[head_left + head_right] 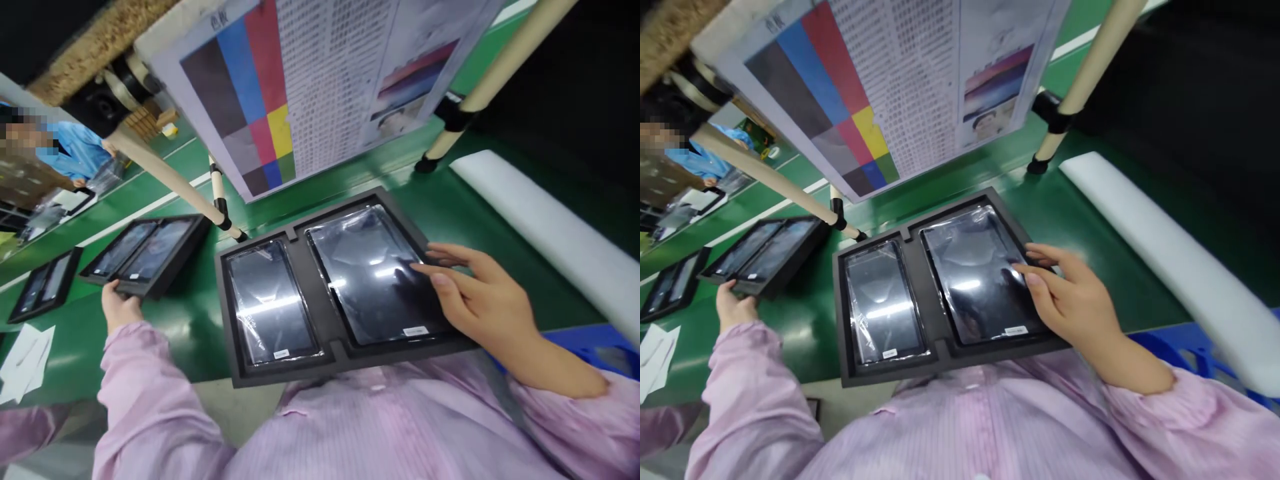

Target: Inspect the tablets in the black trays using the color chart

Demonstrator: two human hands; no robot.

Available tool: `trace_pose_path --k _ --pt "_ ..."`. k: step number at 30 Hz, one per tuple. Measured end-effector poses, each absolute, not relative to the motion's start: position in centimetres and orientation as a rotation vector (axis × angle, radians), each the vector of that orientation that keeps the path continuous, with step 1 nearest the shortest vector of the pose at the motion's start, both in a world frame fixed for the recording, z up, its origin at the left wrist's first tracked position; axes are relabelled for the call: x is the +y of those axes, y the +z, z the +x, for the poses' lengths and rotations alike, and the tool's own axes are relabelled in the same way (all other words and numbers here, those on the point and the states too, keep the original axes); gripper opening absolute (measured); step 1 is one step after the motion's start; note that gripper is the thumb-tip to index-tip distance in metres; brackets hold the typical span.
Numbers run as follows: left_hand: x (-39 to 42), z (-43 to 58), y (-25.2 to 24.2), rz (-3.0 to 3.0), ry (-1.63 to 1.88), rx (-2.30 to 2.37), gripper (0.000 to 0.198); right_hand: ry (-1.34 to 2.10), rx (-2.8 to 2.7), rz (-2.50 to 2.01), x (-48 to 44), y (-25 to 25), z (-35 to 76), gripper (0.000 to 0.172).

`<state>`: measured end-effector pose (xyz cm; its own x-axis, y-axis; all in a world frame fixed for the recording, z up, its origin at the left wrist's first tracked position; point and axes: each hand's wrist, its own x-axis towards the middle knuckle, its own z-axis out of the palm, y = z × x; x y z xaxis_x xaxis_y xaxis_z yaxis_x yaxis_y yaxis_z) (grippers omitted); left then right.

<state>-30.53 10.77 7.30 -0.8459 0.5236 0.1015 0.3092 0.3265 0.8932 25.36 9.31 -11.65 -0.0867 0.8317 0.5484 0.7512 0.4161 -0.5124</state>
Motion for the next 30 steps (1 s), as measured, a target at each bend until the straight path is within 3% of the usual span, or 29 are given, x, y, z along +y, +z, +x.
trace_pose_path --k 2,4,8,10,12,15,20,24,30 --pt "6.7 -31.3 7.8 0.577 1.616 2.382 0.035 0.185 -1.897 -1.279 9.2 -11.3 24.5 0.036" --pt "2.2 -31.0 7.6 0.447 1.700 2.361 0.024 0.461 -1.970 -1.169 9.2 -10.1 22.4 0.036" --pt "-5.1 -27.3 6.2 0.333 1.804 2.276 0.011 1.486 -1.984 -0.807 7.9 -5.3 14.5 0.036" --pt "-7.3 -24.5 5.2 0.294 1.847 2.199 0.015 2.106 -1.672 -0.689 6.4 -2.9 9.9 0.065" --pt "-8.7 -21.6 4.2 0.243 1.887 2.097 0.017 2.305 -1.574 -0.628 4.8 -1.2 5.6 0.100" --pt "-10.1 -17.6 2.2 0.162 1.926 1.955 0.019 2.377 -1.400 -0.659 3.3 0.1 0.8 0.110" --pt "-13.3 -15.6 -1.6 0.107 1.956 1.856 0.022 2.196 -1.351 -0.822 3.3 1.0 -1.4 0.116" --pt "-17.4 -19.9 -1.9 0.021 2.000 2.102 0.054 2.043 -1.404 -0.745 3.6 0.8 1.8 0.112" --pt "-19.6 -22.3 -2.3 0.089 1.849 2.223 0.061 1.907 -1.445 -0.752 4.3 -1.5 13.0 0.104"
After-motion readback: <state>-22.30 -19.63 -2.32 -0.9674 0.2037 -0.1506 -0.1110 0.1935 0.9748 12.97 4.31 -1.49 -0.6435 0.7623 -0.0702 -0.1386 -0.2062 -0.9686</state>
